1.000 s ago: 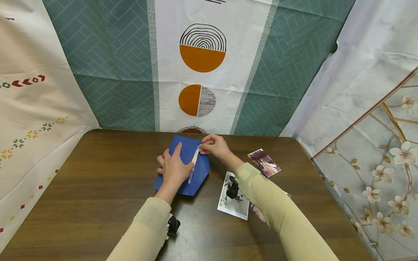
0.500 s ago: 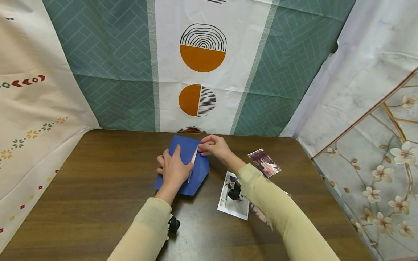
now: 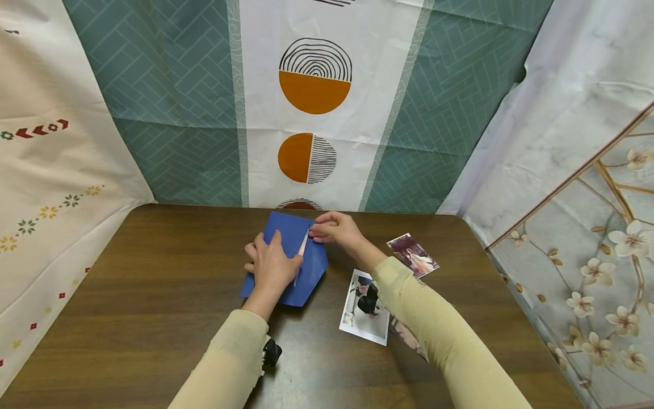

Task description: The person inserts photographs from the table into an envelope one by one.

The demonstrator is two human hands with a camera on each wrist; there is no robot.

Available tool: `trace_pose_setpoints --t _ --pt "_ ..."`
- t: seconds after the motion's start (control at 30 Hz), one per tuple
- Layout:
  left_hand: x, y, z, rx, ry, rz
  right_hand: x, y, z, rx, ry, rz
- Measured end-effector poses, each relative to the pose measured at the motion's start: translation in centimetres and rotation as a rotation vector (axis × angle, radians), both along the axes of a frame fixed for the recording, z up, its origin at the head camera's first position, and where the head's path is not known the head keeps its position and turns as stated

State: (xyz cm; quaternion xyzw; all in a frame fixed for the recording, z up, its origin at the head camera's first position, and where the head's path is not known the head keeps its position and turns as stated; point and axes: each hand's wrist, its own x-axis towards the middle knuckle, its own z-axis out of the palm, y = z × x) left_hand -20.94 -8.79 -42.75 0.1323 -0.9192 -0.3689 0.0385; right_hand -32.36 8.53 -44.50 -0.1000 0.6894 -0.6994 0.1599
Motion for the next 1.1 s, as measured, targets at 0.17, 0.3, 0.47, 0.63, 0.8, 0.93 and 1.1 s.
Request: trace_pose_setpoints --t 0.17,0.3,0.47,0.63,0.8,0.93,1.1 --pt "-0.1 0.1 -0.1 -0.003 0.0 -0.005 0.1 0.0 -0.2 -0.014 -0.014 -0.012" --pt "-0.2 0.0 -0.1 0.0 -0.004 -0.007 0.1 0.1 -0.1 -0.017 -0.021 -0.013" --pt "-0.3 -0.1 -0.2 0.003 -0.009 0.0 0.0 0.8 0.3 -0.014 -0.012 0.0" --pt "-0.5 -0.4 -0.4 0.001 -0.018 0.01 0.0 2.7 1.0 0.049 0.024 0.015" --pt "-0.6 -0.6 -0.5 0.015 -0.021 0.004 0.3 5.5 1.8 0.153 0.074 0.038" --pt "-0.7 -0.9 -0.4 0.018 -0.022 0.0 0.9 7.8 2.2 0.255 0.118 0.076" --pt "-0.7 -1.1 -0.3 0.011 -0.016 -0.002 2.0 10.7 2.2 0.339 0.147 0.09"
